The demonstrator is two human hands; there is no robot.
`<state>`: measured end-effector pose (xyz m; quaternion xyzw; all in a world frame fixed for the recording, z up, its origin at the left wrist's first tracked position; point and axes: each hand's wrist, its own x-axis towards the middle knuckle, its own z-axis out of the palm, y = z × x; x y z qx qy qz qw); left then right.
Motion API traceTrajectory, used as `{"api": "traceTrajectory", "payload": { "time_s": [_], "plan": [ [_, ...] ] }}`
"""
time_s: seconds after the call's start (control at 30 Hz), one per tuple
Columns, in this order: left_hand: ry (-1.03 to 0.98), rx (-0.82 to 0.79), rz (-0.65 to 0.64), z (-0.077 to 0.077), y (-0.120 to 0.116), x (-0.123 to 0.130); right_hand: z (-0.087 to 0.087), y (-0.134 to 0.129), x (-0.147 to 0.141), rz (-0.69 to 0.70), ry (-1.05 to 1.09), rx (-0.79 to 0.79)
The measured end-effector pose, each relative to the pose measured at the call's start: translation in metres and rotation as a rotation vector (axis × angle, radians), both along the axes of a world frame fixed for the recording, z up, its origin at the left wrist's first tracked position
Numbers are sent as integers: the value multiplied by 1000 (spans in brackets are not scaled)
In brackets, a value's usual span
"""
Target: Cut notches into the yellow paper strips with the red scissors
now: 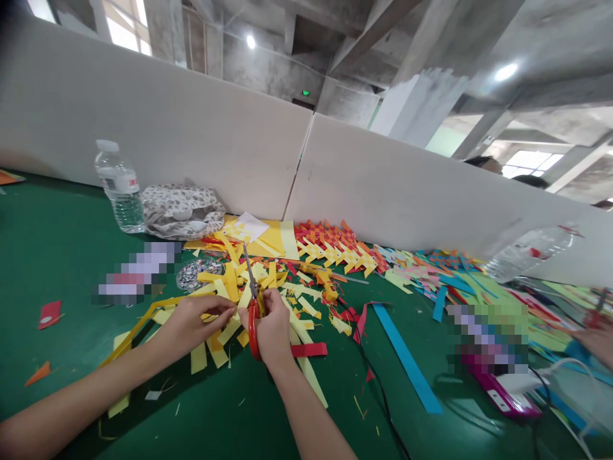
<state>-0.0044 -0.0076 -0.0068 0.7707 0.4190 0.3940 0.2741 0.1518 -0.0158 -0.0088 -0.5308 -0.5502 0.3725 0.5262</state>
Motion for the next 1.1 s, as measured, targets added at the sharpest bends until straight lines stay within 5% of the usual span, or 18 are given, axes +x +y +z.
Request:
{"api": "traceTrajectory", "payload": {
  "time_s": [1.1],
  "plan": [
    [258,142,-39,-11,3,-3,-1,0,2,10,2,6]
  ]
}}
